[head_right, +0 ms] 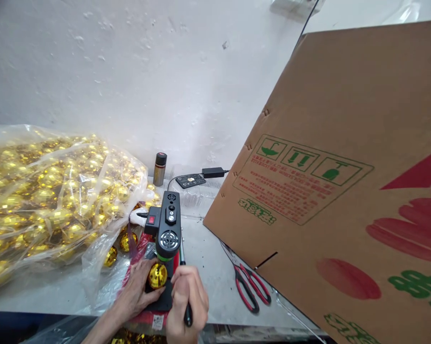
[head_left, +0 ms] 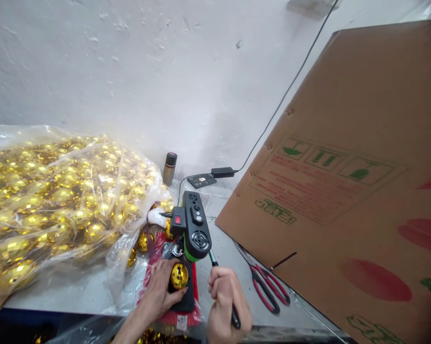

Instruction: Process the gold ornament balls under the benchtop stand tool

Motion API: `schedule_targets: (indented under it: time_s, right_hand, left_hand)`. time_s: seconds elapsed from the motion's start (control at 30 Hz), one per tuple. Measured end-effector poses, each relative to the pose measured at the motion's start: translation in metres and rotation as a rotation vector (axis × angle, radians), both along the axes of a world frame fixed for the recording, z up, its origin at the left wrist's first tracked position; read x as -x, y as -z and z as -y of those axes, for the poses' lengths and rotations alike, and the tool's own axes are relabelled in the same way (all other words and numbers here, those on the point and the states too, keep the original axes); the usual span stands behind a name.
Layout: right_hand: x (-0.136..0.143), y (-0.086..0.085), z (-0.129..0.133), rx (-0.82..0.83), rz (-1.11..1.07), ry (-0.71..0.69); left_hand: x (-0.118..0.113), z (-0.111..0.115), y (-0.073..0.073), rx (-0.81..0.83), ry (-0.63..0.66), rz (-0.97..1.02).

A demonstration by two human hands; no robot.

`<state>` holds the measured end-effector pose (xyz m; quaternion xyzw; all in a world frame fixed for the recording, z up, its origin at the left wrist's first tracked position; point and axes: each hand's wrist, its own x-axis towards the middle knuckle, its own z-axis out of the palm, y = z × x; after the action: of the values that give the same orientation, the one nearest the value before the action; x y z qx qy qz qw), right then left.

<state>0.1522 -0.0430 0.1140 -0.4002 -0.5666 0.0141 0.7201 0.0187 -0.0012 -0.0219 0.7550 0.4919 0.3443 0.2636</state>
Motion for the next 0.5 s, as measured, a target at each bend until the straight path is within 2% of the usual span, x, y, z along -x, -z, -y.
schedule_targets:
  time_s: [0.1,0.17,0.23,0.27,0.37,0.4,0.5]
  right_hand:
    - [-0.006,-0.024,0.000,0.025,0.049,-0.044]
    - [-0.006,-0.023,0.001,0.005,0.059,-0.040]
    - [-0.002,-0.013,0.002,-0.006,0.044,-0.019]
    - [0.000,-0.008,0.003,-0.011,0.033,-0.009]
    - [0.005,0.003,0.004,-0.029,0.011,0.006]
    - [0.005,0.005,0.004,-0.035,0.012,0.008]
    - [0.003,0.005,0.004,-0.037,0.042,0.004]
  left_hand:
    - [0.016,0.020,0.020,-0.113,-0.001,0.023]
    - [0.034,0.032,0.028,-0.208,0.016,0.029]
    - [0.054,0.034,0.026,-0.247,0.009,0.004]
    - [0.063,0.030,0.021,-0.247,-0.038,-0.021]
    - [0.074,-0.004,-0.003,-0.270,-0.343,-0.100]
    - [0.073,-0.019,-0.010,-0.271,-0.384,-0.142]
    - [0.063,-0.060,-0.027,-0.187,-0.346,-0.278]
